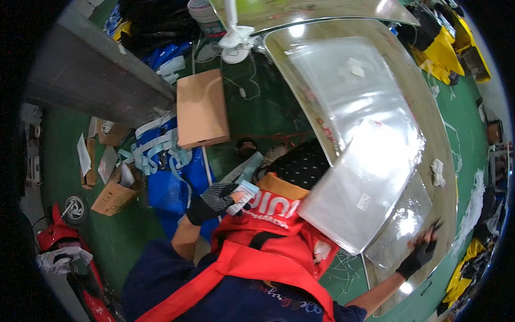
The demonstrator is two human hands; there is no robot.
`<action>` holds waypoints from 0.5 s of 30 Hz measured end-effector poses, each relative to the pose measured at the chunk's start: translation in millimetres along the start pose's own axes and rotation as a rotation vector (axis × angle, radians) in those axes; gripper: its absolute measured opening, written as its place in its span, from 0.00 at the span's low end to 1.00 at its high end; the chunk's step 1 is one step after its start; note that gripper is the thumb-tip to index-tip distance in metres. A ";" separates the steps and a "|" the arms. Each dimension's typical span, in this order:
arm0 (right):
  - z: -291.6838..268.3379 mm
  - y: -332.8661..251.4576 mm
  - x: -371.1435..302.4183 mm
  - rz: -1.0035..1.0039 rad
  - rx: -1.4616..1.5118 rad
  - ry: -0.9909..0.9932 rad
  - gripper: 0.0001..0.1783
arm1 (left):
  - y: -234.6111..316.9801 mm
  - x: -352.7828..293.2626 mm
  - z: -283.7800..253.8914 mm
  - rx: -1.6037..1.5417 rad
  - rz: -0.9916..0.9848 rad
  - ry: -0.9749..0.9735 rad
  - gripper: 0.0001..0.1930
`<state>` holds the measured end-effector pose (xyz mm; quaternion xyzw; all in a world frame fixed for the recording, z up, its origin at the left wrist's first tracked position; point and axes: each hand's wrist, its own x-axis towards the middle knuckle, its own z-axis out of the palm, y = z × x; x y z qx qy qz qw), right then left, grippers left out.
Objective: The person places small packaged items into clear plastic bags on a workbench. They handle each item individually, open the bags, insert the items, and set the filled bags aside.
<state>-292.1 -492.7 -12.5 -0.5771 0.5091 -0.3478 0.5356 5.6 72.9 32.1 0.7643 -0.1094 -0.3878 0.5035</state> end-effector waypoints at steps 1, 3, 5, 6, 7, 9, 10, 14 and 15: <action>88.8 -51.3 -33.6 -0.029 0.075 -0.236 0.13 | -14.9 8.9 1.5 -0.130 -0.005 0.036 0.16; 228.5 -122.9 -120.3 0.005 0.080 -0.653 0.14 | -26.6 5.4 -7.2 -0.047 -0.008 0.046 0.17; 339.7 -115.3 -183.4 0.037 -0.148 -0.988 0.16 | -27.2 1.7 -6.2 -0.194 -0.019 0.047 0.17; 389.6 -99.7 -209.9 0.006 -0.317 -1.129 0.16 | -30.2 2.8 -5.6 -0.242 -0.048 0.029 0.17; 440.2 -82.5 -237.0 -0.042 -0.466 -1.277 0.16 | -36.4 1.7 -5.5 -0.258 -0.036 0.061 0.17; 513.0 22.7 -257.4 -0.244 -0.722 -1.363 0.20 | -46.0 -2.9 -7.8 -0.299 -0.013 0.094 0.17; 543.8 60.4 -261.5 -0.079 -0.879 -1.417 0.19 | -46.2 -6.7 -10.3 -0.311 -0.038 0.120 0.17; 600.2 137.4 -272.0 0.317 -0.973 -1.378 0.20 | -39.0 -20.8 -18.5 -0.428 -0.158 0.179 0.19; 601.3 142.5 -263.1 0.373 -0.842 -1.331 0.20 | -40.9 -17.1 -17.0 -0.489 -0.175 0.195 0.20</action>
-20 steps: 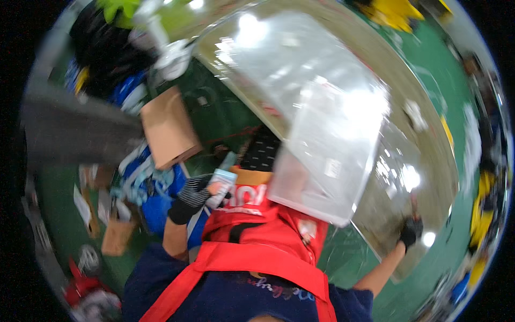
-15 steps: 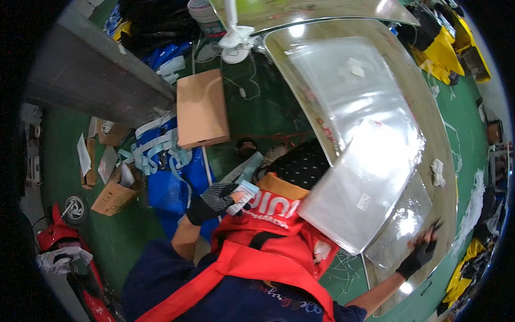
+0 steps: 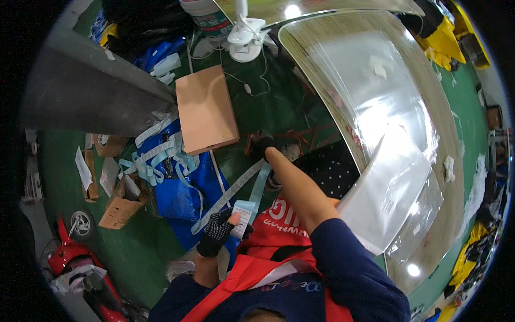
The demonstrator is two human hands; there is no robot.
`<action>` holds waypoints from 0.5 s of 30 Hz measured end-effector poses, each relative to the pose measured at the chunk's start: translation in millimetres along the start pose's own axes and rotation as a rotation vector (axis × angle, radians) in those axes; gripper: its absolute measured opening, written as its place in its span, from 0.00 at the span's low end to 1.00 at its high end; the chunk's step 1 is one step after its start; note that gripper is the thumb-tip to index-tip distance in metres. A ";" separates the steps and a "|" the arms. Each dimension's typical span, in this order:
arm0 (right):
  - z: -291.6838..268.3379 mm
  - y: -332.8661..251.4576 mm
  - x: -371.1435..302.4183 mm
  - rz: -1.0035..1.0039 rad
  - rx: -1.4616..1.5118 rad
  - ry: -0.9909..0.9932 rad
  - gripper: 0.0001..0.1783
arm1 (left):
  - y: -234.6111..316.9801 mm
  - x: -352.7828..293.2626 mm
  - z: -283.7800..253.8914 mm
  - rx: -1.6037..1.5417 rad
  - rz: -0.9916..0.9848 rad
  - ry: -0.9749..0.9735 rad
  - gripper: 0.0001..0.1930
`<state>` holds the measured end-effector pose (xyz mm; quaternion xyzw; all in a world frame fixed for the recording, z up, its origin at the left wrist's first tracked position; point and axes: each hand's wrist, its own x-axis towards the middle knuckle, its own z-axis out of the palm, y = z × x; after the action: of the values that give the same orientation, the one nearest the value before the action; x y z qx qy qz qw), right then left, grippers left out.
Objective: The person places small packaged items into clear plastic bags on a workbench. They handle each item individually, open the bags, insert the items, and set the filled bags aside.
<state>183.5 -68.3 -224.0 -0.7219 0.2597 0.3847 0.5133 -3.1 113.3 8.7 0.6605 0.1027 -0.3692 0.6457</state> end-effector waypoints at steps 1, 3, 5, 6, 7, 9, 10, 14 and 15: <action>0.2 -1.2 -2.3 -0.052 0.154 -0.005 0.21 | -2.0 1.5 -1.0 -0.057 -0.024 0.029 0.21; 2.2 -20.3 -44.9 -0.103 0.355 -0.125 0.22 | -16.9 14.0 -4.0 -0.139 -0.055 0.149 0.22; -19.8 -53.9 -155.2 -0.134 0.314 -0.253 0.27 | 8.5 15.0 14.5 -0.300 0.082 0.231 0.19; -31.1 -51.0 -200.4 -0.375 0.184 -0.204 0.28 | 0.3 24.2 17.3 -0.174 0.166 0.246 0.17; -41.3 -36.5 -239.8 -0.604 0.040 -0.145 0.30 | 17.1 23.4 34.3 -0.204 0.167 0.197 0.17; -55.6 2.7 -309.9 -0.648 0.271 0.015 0.27 | 38.8 21.5 61.7 0.057 0.298 0.101 0.16; -67.1 14.2 -338.5 -0.676 0.329 0.089 0.27 | 35.2 23.5 76.6 0.143 0.347 0.065 0.16; -104.3 69.3 -399.4 -0.668 0.591 0.480 0.31 | 40.7 23.9 131.7 0.479 0.451 -0.488 0.17; -112.5 80.7 -410.7 -0.630 0.646 0.564 0.32 | 38.2 24.4 148.0 0.404 0.399 -0.528 0.17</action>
<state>-80.0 -209.6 89.8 -0.6455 0.2635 -0.0969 0.7103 -15.1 -38.1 39.0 0.6637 -0.2721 -0.4065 0.5659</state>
